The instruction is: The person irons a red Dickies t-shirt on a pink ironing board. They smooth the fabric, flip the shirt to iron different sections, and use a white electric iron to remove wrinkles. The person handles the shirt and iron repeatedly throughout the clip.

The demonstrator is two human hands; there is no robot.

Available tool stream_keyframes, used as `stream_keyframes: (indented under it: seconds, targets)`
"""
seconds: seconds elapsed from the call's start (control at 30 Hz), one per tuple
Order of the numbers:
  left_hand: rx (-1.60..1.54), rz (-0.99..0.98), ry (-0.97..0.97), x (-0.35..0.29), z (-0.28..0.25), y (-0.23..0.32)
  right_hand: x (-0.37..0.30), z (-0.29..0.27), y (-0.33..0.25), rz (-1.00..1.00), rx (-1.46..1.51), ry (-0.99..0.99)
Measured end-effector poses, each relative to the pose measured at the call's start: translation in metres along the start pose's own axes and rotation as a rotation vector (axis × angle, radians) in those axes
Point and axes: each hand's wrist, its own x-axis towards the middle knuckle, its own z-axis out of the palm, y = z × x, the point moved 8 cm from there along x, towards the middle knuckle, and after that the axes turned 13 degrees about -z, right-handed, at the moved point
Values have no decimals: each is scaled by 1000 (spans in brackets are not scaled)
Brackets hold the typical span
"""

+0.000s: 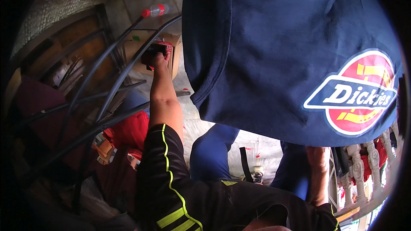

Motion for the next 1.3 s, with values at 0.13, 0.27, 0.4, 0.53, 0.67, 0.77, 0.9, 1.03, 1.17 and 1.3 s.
stream_keyframes:
  seconds: [0.13, 0.27, 0.4, 0.53, 0.67, 0.77, 0.9, 1.03, 1.17, 1.3]
  targets:
    - [-127, -50, -57, 9, -23, 18, 9, 3, -12, -7, 231, 85]
    - [-129, -174, -42, -40, 9, -13, 4, 17, -41, -505, -1116, -443]
    - [-80, -29, 43, -109, -10, -39, 27, 60, -25, 127, 126, -252]
    - [374, 109, 65, -200, -9, -100, 28, 101, -52, -29, -11, -398]
    - [955, 666, 35, -398, 42, -113, 4, 108, -101, -270, -214, -482]
    - [853, 668, -85, -456, 6, -115, -33, 138, -176, -293, -11, -644]
    - [779, 687, -432, -570, 12, -108, -60, 151, -279, -475, -38, -744]
    - [748, 702, -887, -769, 23, -26, -92, 165, -387, -739, -79, -765]
    - [776, 863, -931, -918, -19, 100, -162, 197, -519, -1232, -173, -693]
    - [427, 1154, -446, -963, -134, 208, -232, 277, -582, -1701, -281, -766]
